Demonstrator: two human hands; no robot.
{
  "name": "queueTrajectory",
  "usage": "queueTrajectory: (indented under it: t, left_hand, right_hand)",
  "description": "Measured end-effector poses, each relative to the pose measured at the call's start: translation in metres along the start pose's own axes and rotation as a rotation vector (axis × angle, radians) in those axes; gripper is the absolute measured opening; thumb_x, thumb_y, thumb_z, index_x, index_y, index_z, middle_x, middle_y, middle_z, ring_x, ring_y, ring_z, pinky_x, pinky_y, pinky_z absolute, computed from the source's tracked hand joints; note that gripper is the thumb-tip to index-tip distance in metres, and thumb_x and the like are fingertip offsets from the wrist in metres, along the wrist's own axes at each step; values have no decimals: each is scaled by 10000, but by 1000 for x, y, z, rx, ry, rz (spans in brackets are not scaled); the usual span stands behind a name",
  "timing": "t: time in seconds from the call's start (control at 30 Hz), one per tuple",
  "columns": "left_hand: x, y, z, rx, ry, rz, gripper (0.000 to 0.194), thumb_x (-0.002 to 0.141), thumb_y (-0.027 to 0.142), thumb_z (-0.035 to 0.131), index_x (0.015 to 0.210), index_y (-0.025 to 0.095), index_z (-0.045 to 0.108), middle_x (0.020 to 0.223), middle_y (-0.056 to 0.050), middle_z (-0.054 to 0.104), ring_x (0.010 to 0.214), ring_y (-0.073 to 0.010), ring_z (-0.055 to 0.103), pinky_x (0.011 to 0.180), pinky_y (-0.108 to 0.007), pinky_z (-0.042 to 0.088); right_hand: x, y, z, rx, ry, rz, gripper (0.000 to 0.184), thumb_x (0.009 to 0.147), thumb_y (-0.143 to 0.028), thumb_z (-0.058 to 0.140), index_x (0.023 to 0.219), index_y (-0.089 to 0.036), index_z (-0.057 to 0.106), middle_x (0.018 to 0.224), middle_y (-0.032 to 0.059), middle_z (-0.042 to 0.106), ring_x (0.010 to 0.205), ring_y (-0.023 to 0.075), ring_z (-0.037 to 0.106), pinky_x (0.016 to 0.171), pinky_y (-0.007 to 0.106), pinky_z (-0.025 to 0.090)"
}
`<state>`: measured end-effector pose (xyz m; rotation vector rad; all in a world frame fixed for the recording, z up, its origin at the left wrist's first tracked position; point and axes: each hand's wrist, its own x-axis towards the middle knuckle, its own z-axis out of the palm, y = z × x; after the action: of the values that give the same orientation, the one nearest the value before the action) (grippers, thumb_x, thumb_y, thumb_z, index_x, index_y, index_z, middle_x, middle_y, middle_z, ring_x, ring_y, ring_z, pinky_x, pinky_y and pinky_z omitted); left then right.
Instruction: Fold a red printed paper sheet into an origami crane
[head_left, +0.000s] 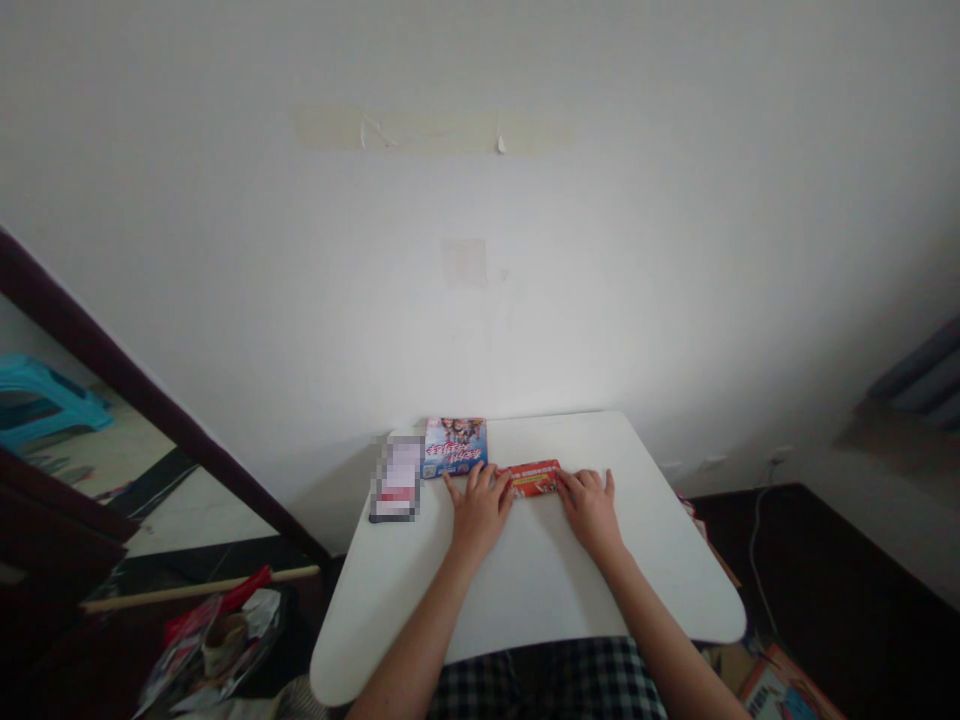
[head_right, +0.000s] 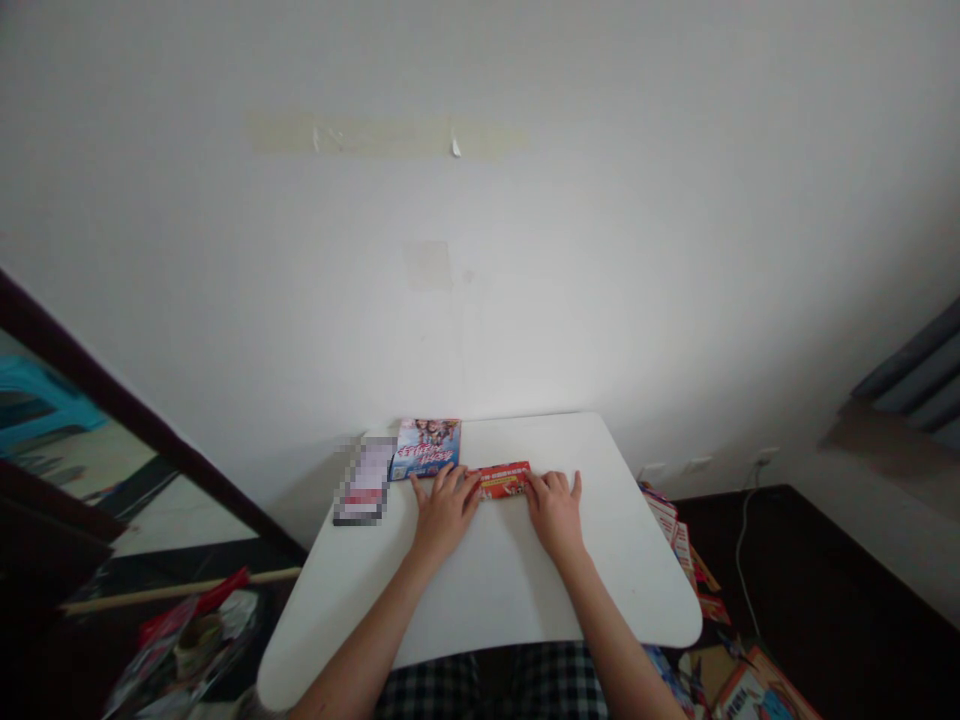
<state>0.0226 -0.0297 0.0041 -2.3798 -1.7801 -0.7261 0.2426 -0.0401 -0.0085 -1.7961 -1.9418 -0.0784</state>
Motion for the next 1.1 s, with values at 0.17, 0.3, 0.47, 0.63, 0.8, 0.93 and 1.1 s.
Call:
queueTrajectory:
  t: [0.17,0.3,0.47,0.63,0.8,0.93,1.1]
  left_hand:
    - [0,-1,2,0,5,-3,339,991,404,431,1229,350,666,1346,-52,634,1345,-288,468,1176,-748,15]
    - [1,-1,1,-15,6,-4,345,1002,408,406,1233,344,654,1334,-50,636,1336,-279,476,1162,-762,-38]
    - [1,0,1,-17,15,-8,347,1008,394,385,1222,346,654,1326,-42,633,1321,-272,490,1164,-762,-31]
    - [2,0,2,-3,10,-14,343,1001,402,399,1227,349,652,1331,-51,628,1336,-273,470,1185,-736,20]
    - [2,0,3,16,11,-14,343,990,387,425,1241,348,655,1332,-55,620,1335,-281,466,1193,-721,89]
    - [1,0,1,14,14,-5,347,992,394,419,1248,353,650,1331,-59,620,1333,-287,462,1181,-744,55]
    - [0,2,0,16,19,-5,350,991,400,418,1254,368,647,1321,-55,624,1330,-295,453,1166,-767,19]
  right_hand:
    - [0,-2,-1,-14,-2,2,329,1012,-359,424,1234,-289,656,998,67,666,1049,226,567,1169,607,167]
    - [0,-2,0,-39,-13,-9,332,1014,-363,421,1239,-297,656,1021,70,656,1051,226,555,1170,613,154]
    - [0,-3,2,-69,-6,-26,341,1008,-398,437,1256,-304,652,1042,82,647,1060,241,544,1160,624,174]
    - [0,-2,6,-94,-5,-28,347,1010,-402,436,1276,-315,642,1051,81,641,1063,254,539,1154,637,176]
    - [2,-2,9,-101,-6,-12,338,999,-387,461,1271,-323,651,1047,86,636,1060,263,534,1145,641,189]
    - [2,-1,6,-87,-11,-8,338,1005,-379,447,1256,-318,665,1034,90,643,1057,261,534,1148,632,195]
    - [1,1,7,-77,-17,-7,327,1001,-378,456,1239,-330,675,1010,85,645,1051,265,539,1146,634,194]
